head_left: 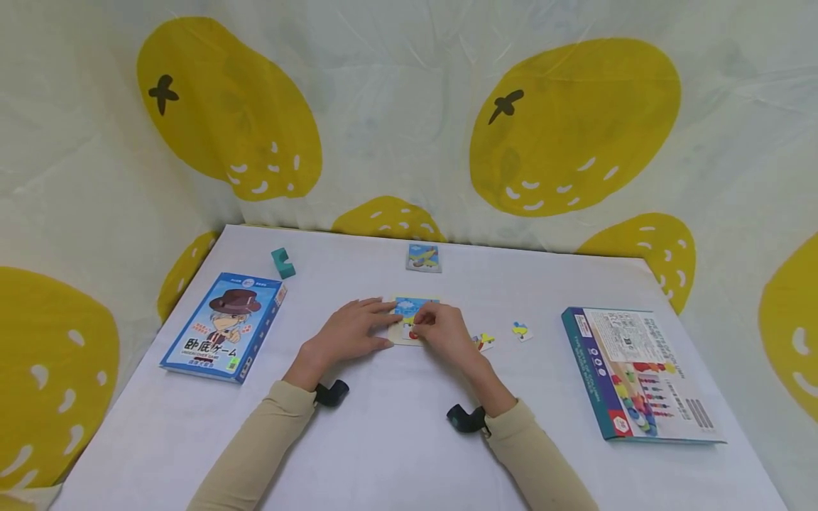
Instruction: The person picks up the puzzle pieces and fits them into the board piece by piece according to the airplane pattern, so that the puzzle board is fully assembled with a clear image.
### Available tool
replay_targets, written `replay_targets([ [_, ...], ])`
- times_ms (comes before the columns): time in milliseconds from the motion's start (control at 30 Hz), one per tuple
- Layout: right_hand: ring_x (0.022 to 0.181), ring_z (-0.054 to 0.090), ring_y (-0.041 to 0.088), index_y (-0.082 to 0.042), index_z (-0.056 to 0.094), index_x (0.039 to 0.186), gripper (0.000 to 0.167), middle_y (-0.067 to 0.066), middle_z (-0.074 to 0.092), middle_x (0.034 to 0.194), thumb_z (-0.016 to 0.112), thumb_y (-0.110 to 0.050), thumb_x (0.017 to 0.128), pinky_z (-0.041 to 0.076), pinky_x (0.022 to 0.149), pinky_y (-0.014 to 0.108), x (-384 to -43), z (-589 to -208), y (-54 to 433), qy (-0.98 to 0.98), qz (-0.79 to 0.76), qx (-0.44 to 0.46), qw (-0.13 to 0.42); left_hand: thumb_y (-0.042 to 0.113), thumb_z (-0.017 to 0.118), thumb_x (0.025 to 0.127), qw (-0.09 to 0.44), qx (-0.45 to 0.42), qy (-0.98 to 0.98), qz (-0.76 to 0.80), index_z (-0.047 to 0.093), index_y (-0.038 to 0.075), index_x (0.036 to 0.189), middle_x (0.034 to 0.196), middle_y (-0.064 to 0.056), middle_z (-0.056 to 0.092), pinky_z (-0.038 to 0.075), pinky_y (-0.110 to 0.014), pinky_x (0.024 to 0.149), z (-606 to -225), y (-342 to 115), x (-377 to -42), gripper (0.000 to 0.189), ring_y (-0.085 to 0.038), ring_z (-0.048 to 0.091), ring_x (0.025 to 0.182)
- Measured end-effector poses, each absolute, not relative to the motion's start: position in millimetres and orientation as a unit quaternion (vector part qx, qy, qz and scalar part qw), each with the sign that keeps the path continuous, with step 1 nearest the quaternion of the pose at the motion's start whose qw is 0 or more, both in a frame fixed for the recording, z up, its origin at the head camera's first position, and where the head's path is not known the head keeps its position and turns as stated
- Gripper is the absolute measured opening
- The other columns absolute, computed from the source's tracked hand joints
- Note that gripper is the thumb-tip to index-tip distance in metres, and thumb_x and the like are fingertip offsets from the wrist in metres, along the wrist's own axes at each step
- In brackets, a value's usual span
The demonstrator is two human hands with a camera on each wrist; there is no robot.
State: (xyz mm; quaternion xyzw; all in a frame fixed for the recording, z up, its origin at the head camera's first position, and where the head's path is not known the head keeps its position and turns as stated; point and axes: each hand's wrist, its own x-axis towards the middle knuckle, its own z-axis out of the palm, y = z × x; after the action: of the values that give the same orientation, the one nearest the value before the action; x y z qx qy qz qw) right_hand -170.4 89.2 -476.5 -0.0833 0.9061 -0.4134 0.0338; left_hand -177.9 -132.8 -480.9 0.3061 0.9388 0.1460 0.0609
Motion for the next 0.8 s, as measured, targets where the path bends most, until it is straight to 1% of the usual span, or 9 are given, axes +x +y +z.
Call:
replay_targets([
  [233,0.073,0.058,0.013,-0.005,0.072,0.084,0.003,0.001,0.068,0.076,0.074,-0.006,0.084,0.049,0.066,0.026,-170.4,-478.1,80.8,0.913,-0.394,-0.1,0.018,0.044,0.068,0.091,0.052,0.306,0.938,0.151,0.056,0.03,0.142,0.155,0.006,0.046,0.031,-0.057,0.118,-479.9,-132.1,-177.1,0.055,-0.025,0.035,0.149],
  [300,0.072,0.057,0.012,-0.006,0.072,0.085,0.002,0.001,0.068,0.075,0.073,-0.005,0.084,0.048,0.065,0.025,-170.9,-479.6,78.5,0.918,-0.383,-0.103,0.019,0.043,0.069,0.091,0.05,0.307,0.938,0.154,0.056,0.029,0.142,0.154,0.005,0.047,0.032,-0.057,0.117,-479.0,-131.9,-176.5,0.054,-0.026,0.036,0.148],
  [433,0.07,0.056,0.013,-0.006,0.073,0.084,0.006,0.002,0.067,0.074,0.072,-0.001,0.082,0.047,0.063,0.024,-171.1,-480.8,74.4,0.92,-0.375,-0.108,0.021,0.042,0.069,0.091,0.048,0.309,0.937,0.159,0.057,0.027,0.141,0.154,0.004,0.048,0.032,-0.058,0.116,-477.3,-131.6,-175.3,0.054,-0.028,0.037,0.148],
  [800,0.072,0.058,0.013,-0.007,0.074,0.085,0.004,0.001,0.067,0.075,0.073,-0.003,0.084,0.048,0.063,0.026,-169.0,-480.1,67.4,0.923,-0.374,-0.091,0.019,0.042,0.069,0.092,0.047,0.312,0.934,0.169,0.057,0.026,0.142,0.154,0.002,0.048,0.031,-0.059,0.117,-478.1,-132.4,-175.5,0.054,-0.029,0.037,0.147],
])
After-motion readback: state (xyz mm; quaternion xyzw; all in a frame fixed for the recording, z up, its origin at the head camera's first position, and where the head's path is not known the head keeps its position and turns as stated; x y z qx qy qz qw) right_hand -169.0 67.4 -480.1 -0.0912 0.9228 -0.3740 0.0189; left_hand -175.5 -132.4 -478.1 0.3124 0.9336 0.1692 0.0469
